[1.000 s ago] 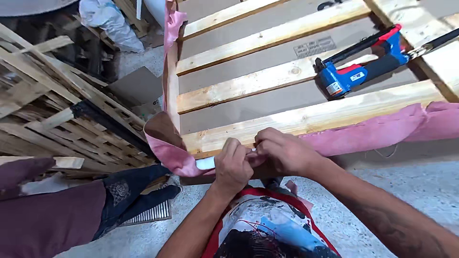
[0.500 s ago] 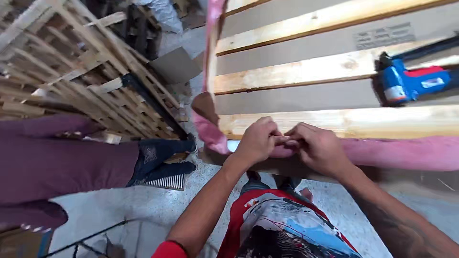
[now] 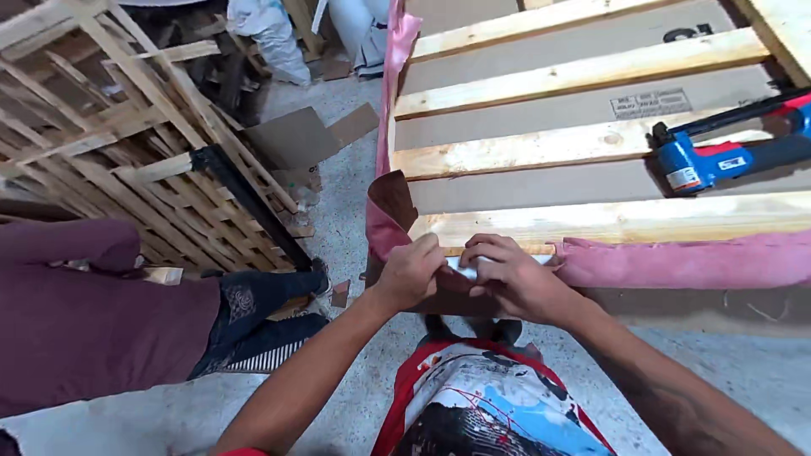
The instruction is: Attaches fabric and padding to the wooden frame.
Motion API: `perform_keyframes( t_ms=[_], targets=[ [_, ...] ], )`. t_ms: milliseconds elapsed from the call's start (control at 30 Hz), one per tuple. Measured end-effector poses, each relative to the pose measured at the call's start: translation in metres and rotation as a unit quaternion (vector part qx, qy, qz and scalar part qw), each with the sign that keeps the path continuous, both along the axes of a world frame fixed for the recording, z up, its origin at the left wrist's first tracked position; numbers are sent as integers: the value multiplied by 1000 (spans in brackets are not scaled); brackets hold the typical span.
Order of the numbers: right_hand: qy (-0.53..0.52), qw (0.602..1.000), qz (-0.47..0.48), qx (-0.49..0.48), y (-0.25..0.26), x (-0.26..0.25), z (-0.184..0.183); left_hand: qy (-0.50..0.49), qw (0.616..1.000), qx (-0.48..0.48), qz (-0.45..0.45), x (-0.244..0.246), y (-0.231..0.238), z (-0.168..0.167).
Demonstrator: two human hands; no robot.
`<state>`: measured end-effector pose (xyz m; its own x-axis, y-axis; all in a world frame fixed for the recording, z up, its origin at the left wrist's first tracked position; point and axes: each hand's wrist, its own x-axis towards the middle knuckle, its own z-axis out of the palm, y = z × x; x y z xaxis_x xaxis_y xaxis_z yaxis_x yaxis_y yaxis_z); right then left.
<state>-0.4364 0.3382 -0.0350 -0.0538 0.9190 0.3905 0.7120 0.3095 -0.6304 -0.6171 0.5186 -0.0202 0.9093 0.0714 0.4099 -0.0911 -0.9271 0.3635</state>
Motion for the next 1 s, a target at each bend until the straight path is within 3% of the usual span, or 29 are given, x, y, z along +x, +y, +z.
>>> perform_keyframes(
  t_ms=[133, 233, 333, 467, 567, 633, 700, 800, 900, 1000],
  targets=[
    [13, 999, -39, -20, 2, -7, 9, -77, 993, -83, 38, 14, 1, -15],
    [82, 987, -127, 62, 3, -21, -7, -69, 991, -110, 44, 26, -2, -8],
    [135, 949, -251, 138, 11, -39, -25, -61, 982, -149, 99, 37, -2, -9],
    [60, 916, -358, 172, 20, -60, -36, 83, 961, -216, 155, 42, 4, 2],
    [-3, 920, -359, 154, 16, -61, -38, 192, 942, -275, 15, 34, 21, 22],
    [-43, 921, -358, 150, 14, -55, -42, 253, 938, -232, -45, 29, 20, 38],
    [-64, 922, -358, 133, 12, -51, -41, 258, 957, -127, -30, 30, 5, 36],
    [-52, 925, -358, 113, 11, -52, -37, 113, 993, -21, -11, 35, -11, 10],
    [-29, 911, -400, 92, 18, -51, -35, 30, 998, -56, 10, 47, -8, -9],
    [12, 908, -417, -46, 19, -51, -6, 138, 978, -147, 53, 58, -2, 0]
  ],
)
